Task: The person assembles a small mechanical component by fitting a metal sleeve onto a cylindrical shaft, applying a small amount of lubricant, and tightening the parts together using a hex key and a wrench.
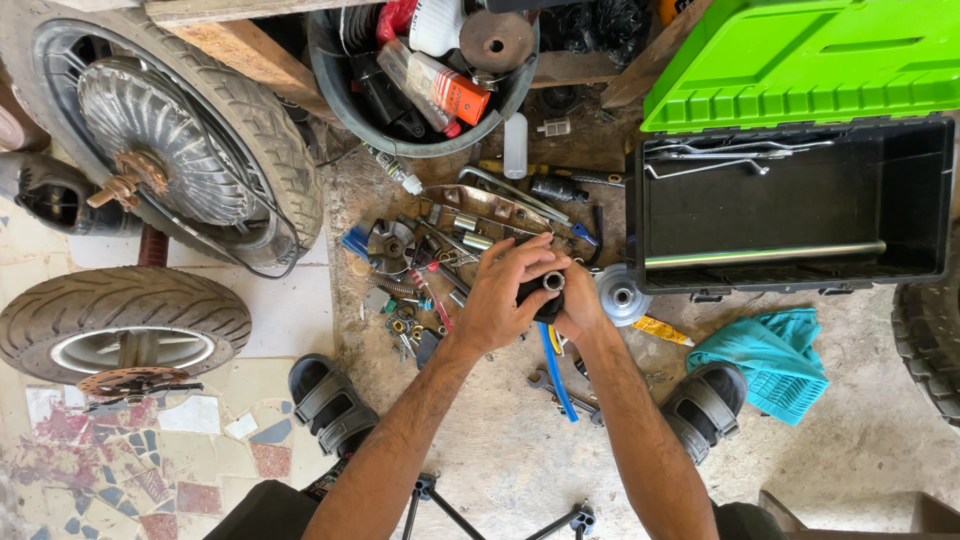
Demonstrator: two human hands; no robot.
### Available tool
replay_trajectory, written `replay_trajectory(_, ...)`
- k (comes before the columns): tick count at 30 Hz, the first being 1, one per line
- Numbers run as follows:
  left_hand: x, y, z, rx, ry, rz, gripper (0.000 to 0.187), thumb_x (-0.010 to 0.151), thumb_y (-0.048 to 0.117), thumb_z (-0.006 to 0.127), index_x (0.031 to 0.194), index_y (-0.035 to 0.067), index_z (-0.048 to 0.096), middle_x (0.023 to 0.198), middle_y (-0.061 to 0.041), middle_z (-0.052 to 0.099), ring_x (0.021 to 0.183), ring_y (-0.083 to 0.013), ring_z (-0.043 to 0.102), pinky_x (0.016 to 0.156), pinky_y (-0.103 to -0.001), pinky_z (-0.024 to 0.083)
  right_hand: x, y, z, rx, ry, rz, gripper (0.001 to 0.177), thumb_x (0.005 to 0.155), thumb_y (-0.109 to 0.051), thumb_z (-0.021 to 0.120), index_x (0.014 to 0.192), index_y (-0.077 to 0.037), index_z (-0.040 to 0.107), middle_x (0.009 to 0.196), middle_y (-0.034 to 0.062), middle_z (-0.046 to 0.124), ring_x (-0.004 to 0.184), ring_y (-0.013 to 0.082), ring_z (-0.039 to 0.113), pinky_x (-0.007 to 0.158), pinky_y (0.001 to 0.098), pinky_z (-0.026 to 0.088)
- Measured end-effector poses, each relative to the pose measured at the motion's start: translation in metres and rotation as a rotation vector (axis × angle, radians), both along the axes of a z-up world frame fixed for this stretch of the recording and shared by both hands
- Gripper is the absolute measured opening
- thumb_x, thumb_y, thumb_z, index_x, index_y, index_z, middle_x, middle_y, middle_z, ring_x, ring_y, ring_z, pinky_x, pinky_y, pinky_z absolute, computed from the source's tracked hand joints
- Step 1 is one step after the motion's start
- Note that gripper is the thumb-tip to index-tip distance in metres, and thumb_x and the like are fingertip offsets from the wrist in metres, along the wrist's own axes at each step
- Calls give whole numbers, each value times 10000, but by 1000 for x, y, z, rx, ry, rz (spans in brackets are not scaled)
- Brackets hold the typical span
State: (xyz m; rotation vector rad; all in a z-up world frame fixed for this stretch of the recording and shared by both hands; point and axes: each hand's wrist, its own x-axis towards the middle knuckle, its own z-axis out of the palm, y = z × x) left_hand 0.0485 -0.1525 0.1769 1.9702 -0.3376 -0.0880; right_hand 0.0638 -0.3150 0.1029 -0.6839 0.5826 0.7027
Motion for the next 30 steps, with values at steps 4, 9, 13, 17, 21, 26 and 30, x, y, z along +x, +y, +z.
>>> replay_trajectory(4, 4, 10, -4, 10, 122, 107, 541, 903, 133, 794, 1373, 79, 531, 1428, -89, 667, 1391, -295, 499, 1189, -486, 269, 2, 8, 13, 105, -177, -18, 289, 1124, -284, 428, 1253, -72, 577, 1157, 107, 636, 1041, 187, 668, 856, 342, 605)
replay_trajectory(9, 8, 35, -13, -256, 271, 225, 562, 951, 182, 766, 1396, 67, 443, 1339, -75, 743, 1331, -219, 643, 1208, -403, 356, -2, 29, 3, 113, -125, -88, 178, 1103, -211, 510, 1227, -101, 575, 1182, 58, 631, 1072, 149, 660, 906, 328, 612)
replay_trajectory(13, 3, 52, -23, -344, 246, 288, 567, 957, 79, 748, 1415, 36, 417, 1349, -135, 722, 1385, -236, 576, 1188, -359, 403, 0, 43, -19, 45, -181, -48, 127, 1040, -157, 619, 1116, -56, 609, 1083, 84, 702, 978, 161, 712, 879, 335, 620)
replay_trajectory(17, -8, 69, -47, -509, 379, 438, 571, 938, 30, 712, 1419, 41, 405, 1337, -133, 713, 1268, -195, 642, 1085, -321, 502, 5, 61, -35, -278, -375, 116, 130, 997, -73, 694, 1108, -11, 669, 999, 101, 750, 872, 136, 709, 789, 293, 596)
replay_trajectory(21, -15, 95, -76, -662, 340, 566, 568, 969, 13, 708, 1431, 62, 380, 1281, -135, 724, 1170, -182, 683, 1027, -327, 546, 7, 86, -35, -711, -674, 215, 252, 948, -89, 746, 1165, 13, 670, 1006, 115, 760, 879, 163, 708, 758, 268, 579)
replay_trajectory(26, -19, 125, -90, -629, 421, 678, 580, 980, 18, 691, 1444, 79, 348, 1243, -124, 732, 1145, -179, 674, 1005, -335, 552, 1, 105, -30, -1217, -1186, 500, 340, 849, -72, 757, 1174, -9, 679, 1072, 185, 738, 980, 332, 702, 860, 431, 550)
replay_trajectory(30, -19, 137, -95, -574, 389, 724, 588, 968, 1, 706, 1433, 79, 355, 1226, -139, 743, 1127, -203, 692, 979, -334, 568, -20, 130, -44, -1319, -1317, 669, 227, 851, -54, 718, 1078, -54, 721, 1054, 182, 713, 1005, 335, 658, 866, 442, 538)
